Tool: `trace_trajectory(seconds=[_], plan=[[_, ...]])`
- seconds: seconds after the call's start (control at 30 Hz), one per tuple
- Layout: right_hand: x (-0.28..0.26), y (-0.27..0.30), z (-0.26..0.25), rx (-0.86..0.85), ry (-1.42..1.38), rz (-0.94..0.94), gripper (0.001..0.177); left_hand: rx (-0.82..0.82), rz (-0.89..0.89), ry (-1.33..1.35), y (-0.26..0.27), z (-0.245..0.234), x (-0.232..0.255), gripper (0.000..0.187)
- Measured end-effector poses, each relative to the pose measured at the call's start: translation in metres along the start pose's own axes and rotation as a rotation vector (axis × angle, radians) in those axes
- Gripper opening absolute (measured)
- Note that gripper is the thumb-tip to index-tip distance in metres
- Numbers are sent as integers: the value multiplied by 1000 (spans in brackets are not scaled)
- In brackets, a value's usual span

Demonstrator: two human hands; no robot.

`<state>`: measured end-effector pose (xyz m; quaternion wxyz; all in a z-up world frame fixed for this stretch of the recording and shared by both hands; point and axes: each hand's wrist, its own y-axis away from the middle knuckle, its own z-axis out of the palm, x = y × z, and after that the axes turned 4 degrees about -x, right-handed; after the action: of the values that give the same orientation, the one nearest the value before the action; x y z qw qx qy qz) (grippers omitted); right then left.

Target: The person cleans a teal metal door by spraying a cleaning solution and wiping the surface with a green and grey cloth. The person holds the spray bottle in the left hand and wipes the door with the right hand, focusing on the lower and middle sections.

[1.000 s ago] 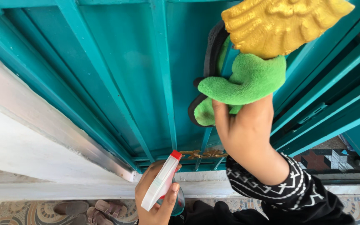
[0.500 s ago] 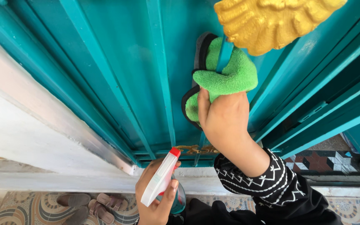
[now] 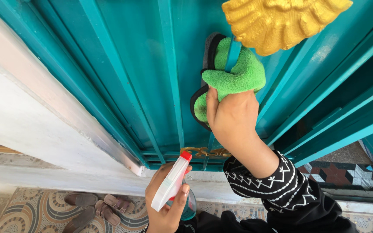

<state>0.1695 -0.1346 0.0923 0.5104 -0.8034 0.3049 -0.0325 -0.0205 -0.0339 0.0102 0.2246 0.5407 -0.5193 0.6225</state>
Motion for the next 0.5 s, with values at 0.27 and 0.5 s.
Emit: trace_trajectory(seconds=[0.27, 0.5], plan=[[4, 12, 10, 23, -84, 10, 34, 4, -10, -4, -1, -7, -7, 45], [14, 68, 30, -222, -1, 125, 21, -43, 31, 18, -6, -7, -11, 44]])
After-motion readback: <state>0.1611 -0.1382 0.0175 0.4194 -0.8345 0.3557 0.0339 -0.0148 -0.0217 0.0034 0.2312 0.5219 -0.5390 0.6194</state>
